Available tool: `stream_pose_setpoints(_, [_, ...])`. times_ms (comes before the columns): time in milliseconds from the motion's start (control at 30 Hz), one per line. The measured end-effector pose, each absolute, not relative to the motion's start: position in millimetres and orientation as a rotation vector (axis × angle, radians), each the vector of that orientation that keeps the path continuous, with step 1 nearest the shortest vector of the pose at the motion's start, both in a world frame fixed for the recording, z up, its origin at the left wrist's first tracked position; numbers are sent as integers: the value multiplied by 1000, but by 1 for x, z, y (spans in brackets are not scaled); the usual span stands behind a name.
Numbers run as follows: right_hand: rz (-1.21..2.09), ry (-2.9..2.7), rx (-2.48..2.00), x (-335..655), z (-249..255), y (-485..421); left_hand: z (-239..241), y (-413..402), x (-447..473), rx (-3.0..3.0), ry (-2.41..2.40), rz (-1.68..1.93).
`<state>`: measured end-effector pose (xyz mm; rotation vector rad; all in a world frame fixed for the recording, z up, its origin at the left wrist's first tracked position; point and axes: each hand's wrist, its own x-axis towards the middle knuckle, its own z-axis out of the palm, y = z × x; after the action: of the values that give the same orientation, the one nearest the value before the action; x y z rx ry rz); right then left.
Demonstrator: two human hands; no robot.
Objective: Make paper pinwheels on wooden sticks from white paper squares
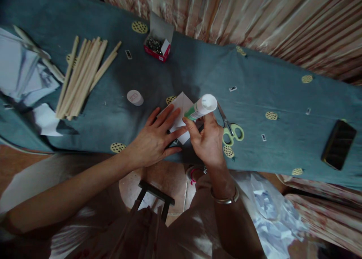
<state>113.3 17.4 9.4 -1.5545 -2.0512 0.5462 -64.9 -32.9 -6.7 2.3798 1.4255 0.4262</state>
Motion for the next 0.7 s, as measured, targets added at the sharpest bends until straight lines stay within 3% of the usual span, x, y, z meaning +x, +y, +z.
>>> stream_pose_setpoints(700, [586, -2051, -1516, 104, 10, 22, -6, -33, -64, 2375, 1427, 445])
